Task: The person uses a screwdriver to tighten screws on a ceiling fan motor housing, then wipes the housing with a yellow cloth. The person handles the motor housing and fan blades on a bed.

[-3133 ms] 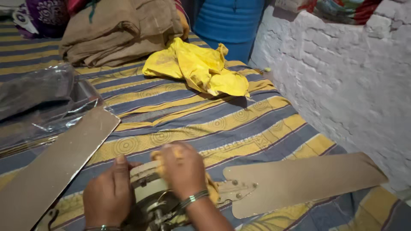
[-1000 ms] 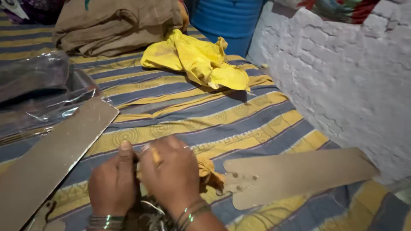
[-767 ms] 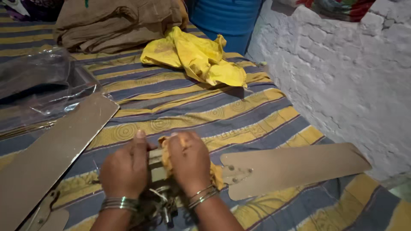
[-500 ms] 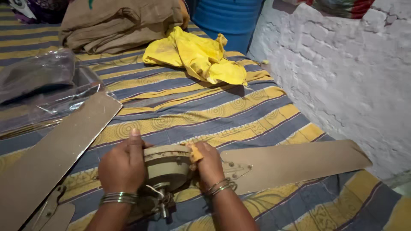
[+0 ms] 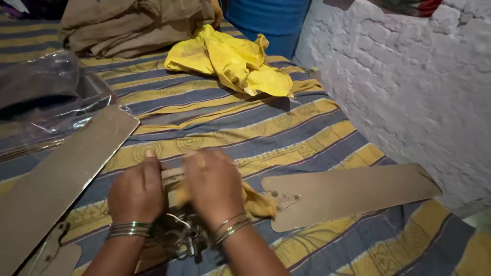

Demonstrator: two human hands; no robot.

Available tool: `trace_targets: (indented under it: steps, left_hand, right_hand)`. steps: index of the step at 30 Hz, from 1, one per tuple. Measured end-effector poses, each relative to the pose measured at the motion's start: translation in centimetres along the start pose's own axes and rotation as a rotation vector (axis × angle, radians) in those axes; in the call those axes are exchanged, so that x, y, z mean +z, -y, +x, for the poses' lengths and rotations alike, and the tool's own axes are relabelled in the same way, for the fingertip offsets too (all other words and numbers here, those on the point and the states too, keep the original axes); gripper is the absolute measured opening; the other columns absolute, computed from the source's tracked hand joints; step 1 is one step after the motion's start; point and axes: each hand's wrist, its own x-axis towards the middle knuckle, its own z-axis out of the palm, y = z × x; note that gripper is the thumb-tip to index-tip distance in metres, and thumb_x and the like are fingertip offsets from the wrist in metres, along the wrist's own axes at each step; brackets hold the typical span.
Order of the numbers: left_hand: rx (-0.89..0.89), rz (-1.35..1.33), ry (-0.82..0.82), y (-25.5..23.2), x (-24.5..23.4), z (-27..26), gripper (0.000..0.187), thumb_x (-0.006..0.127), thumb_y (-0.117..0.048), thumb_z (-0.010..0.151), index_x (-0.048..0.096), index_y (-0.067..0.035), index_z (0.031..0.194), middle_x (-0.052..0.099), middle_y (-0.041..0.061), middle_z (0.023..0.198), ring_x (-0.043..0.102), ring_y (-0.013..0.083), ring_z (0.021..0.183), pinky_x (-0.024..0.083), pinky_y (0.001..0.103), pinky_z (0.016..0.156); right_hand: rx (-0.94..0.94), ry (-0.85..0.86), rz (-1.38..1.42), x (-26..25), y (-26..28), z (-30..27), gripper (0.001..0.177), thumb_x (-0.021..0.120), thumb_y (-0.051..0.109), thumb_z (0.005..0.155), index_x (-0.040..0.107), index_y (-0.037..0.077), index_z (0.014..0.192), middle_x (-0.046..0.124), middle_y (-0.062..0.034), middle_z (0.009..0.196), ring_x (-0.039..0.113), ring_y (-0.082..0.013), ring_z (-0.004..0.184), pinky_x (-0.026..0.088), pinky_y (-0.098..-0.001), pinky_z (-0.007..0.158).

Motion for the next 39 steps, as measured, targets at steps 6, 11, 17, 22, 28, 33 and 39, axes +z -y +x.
trace_targets:
  steps: [6, 11, 17, 22, 28, 33, 39]
  left_hand:
    - [-0.020, -0.011, 0.008, -1.6, -0.9, -0.5, 0.063, 0.031, -0.048, 0.106, 0.083, -0.018, 0.086, 0.074, 0.021, 0.084, 0.069, 0.0434, 0.081, 0.053, 0.052, 0.074]
    - [-0.024, 0.016, -0.031, -1.1, -1.1, -1.2, 0.061, 0.034, -0.049, 0.104, 0.084, -0.018, 0.085, 0.073, 0.020, 0.083, 0.068, 0.0448, 0.081, 0.053, 0.053, 0.074]
    - [0.004, 0.103, -0.031, 0.1, -0.1, 0.0, 0.061, 0.034, -0.048, 0.108, 0.079, -0.012, 0.086, 0.071, 0.024, 0.082, 0.066, 0.0478, 0.080, 0.052, 0.056, 0.072]
    - [0.044, 0.084, -0.052, 0.7, 0.6, 0.5, 0.061, 0.035, -0.048, 0.107, 0.078, -0.009, 0.086, 0.070, 0.026, 0.083, 0.066, 0.0488, 0.081, 0.051, 0.058, 0.073]
    - [-0.034, 0.003, -0.037, -0.6, 0.5, 0.6, 0.062, 0.034, -0.048, 0.105, 0.080, -0.013, 0.085, 0.071, 0.025, 0.085, 0.066, 0.0486, 0.082, 0.051, 0.058, 0.075]
    - [-0.039, 0.047, -0.044, -0.8, 0.0, -0.1, 0.062, 0.034, -0.048, 0.106, 0.081, -0.013, 0.086, 0.072, 0.025, 0.085, 0.067, 0.0481, 0.083, 0.052, 0.057, 0.076]
    - [-0.022, 0.079, -0.087, -0.1, -0.3, -0.3, 0.062, 0.034, -0.047, 0.107, 0.080, -0.011, 0.086, 0.071, 0.026, 0.083, 0.067, 0.0485, 0.080, 0.052, 0.058, 0.074]
  right_hand:
    - [0.674, 0.152, 0.790, 1.0, -11.3, -2.3, 0.028, 0.057, 0.026, 0.094, 0.075, 0.005, 0.100, 0.076, -0.0042, 0.091, 0.069, -0.0159, 0.079, 0.054, -0.0322, 0.070]
    - [0.770, 0.134, 0.997, 2.1, -11.9, -3.0, 0.029, 0.060, 0.024, 0.097, 0.073, 0.002, 0.110, 0.073, -0.0074, 0.093, 0.070, -0.0159, 0.079, 0.055, -0.0308, 0.070]
    - [-0.072, -0.097, -0.151, 1.5, 1.1, -1.9, 0.031, 0.064, 0.031, 0.090, 0.074, 0.007, 0.107, 0.071, -0.0155, 0.102, 0.065, -0.0355, 0.099, 0.052, -0.0473, 0.085]
    - [-0.029, -0.068, -0.163, 0.5, 3.2, -1.4, 0.033, 0.062, 0.033, 0.091, 0.073, 0.006, 0.106, 0.068, -0.0199, 0.104, 0.059, -0.0432, 0.102, 0.045, -0.0561, 0.086]
    - [0.373, 0.089, 0.169, 2.1, -8.1, -1.0, 0.041, 0.057, 0.040, 0.100, 0.069, 0.002, 0.100, 0.072, -0.0200, 0.095, 0.066, -0.0335, 0.087, 0.053, -0.0431, 0.085]
    - [0.976, 0.025, 1.178, 5.2, -17.3, -3.5, 0.030, 0.063, 0.041, 0.091, 0.061, 0.029, 0.119, 0.069, -0.0025, 0.106, 0.064, -0.0186, 0.089, 0.051, -0.0381, 0.076]
    - [-0.299, 0.249, -0.479, 2.1, -9.1, -1.4, 0.083, 0.083, 0.044, 0.061, 0.063, 0.013, 0.134, 0.059, -0.0232, 0.124, 0.059, -0.0408, 0.112, 0.045, -0.0515, 0.091]
